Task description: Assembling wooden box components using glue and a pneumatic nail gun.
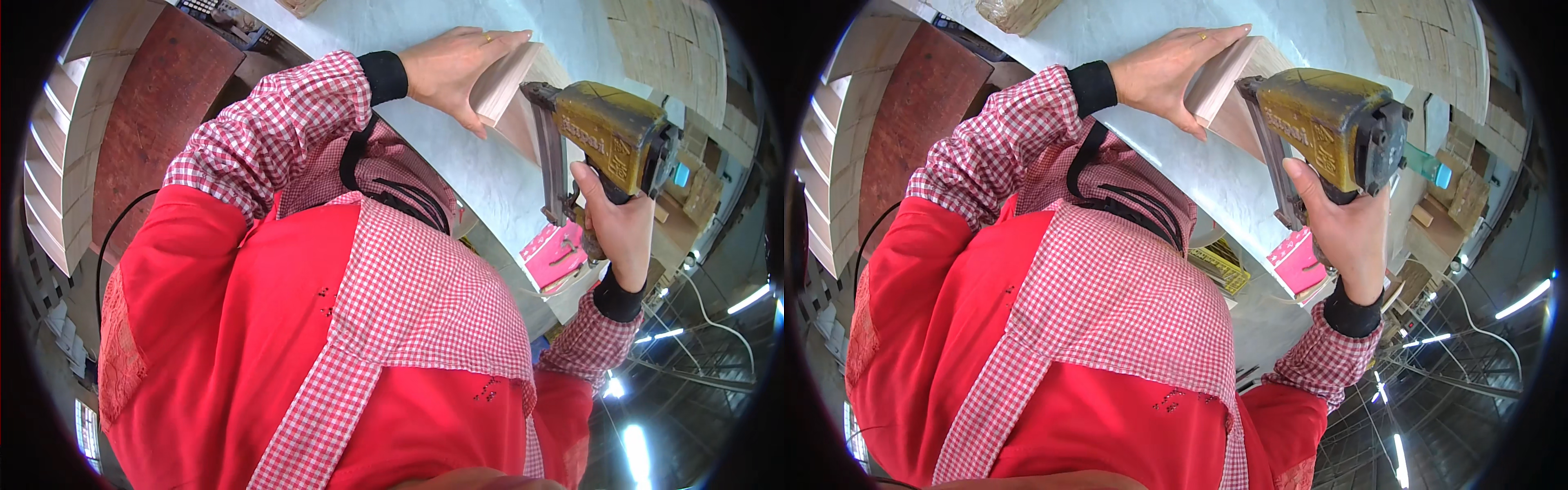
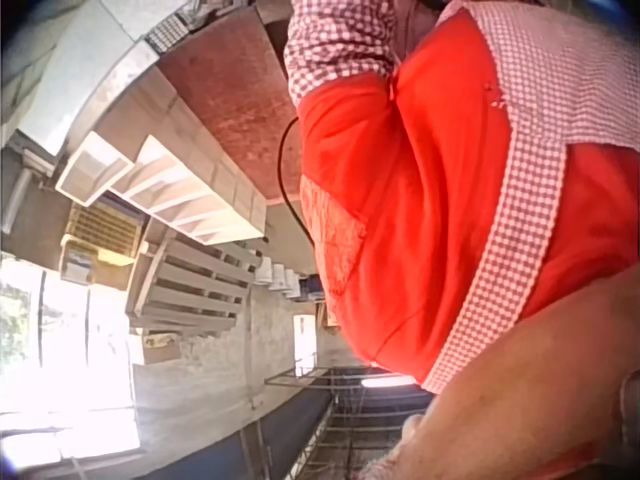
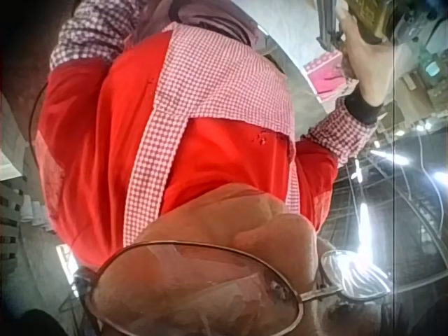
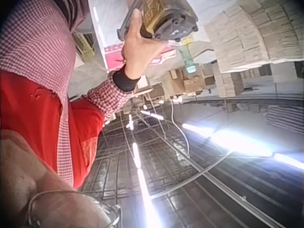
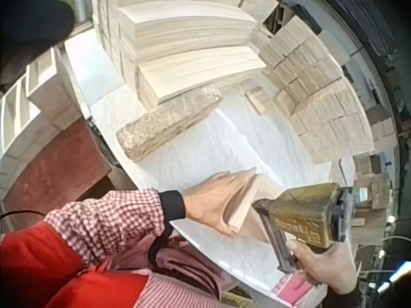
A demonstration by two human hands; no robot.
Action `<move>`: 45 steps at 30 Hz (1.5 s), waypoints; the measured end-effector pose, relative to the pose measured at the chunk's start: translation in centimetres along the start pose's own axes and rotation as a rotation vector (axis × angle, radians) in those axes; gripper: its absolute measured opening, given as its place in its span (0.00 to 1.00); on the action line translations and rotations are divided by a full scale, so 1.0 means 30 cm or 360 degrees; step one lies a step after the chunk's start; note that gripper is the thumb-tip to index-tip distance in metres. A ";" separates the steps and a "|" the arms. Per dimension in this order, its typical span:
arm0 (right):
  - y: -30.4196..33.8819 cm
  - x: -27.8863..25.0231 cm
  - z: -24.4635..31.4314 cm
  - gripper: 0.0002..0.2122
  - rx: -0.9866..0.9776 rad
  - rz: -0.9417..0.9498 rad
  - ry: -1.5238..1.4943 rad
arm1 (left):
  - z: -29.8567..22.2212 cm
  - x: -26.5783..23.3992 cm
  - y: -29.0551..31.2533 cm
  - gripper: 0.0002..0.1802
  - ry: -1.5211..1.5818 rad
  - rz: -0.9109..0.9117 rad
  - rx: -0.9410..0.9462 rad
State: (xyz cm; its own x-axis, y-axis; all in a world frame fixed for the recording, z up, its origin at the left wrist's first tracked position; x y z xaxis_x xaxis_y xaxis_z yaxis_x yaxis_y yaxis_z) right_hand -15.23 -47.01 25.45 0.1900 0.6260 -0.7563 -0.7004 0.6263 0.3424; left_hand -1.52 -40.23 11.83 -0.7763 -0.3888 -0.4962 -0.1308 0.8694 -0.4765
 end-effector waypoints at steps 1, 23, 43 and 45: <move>0.005 -0.001 -0.003 0.20 0.0000 -0.0007 -0.0004 | 0.002 0.002 0.001 0.73 0.0000 0.0005 -0.0004; 0.533 -0.172 -1.019 0.25 0.0404 -0.1160 0.0979 | -0.205 -0.050 0.536 0.50 0.2717 0.0184 -0.2040; 0.550 -0.079 -1.137 0.20 -0.0007 -0.1576 0.0612 | 0.066 -0.246 0.218 0.13 -0.0742 0.0048 -0.1049; 0.542 -0.082 -0.998 0.20 -0.0179 -0.1569 0.0553 | -0.005 -0.265 0.228 0.14 -0.0622 -0.0090 -0.1057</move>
State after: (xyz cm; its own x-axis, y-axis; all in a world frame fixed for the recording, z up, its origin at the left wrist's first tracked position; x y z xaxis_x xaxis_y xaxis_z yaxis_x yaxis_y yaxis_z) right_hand -47.68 -52.28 16.19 0.5155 -0.3164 -0.7963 -0.4059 0.7282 -0.5522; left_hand 3.67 -31.13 12.62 -0.4992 -0.4102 -0.7632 -0.6022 0.7976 -0.0347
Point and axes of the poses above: each hand's wrist, its own y-axis away from the middle knuckle, its own x-axis out of the palm, z = x × y, the point moved 10 cm from there along -y, towards the middle knuckle, and after that the axes turned 2 degrees about z, right-handed, at the moved point
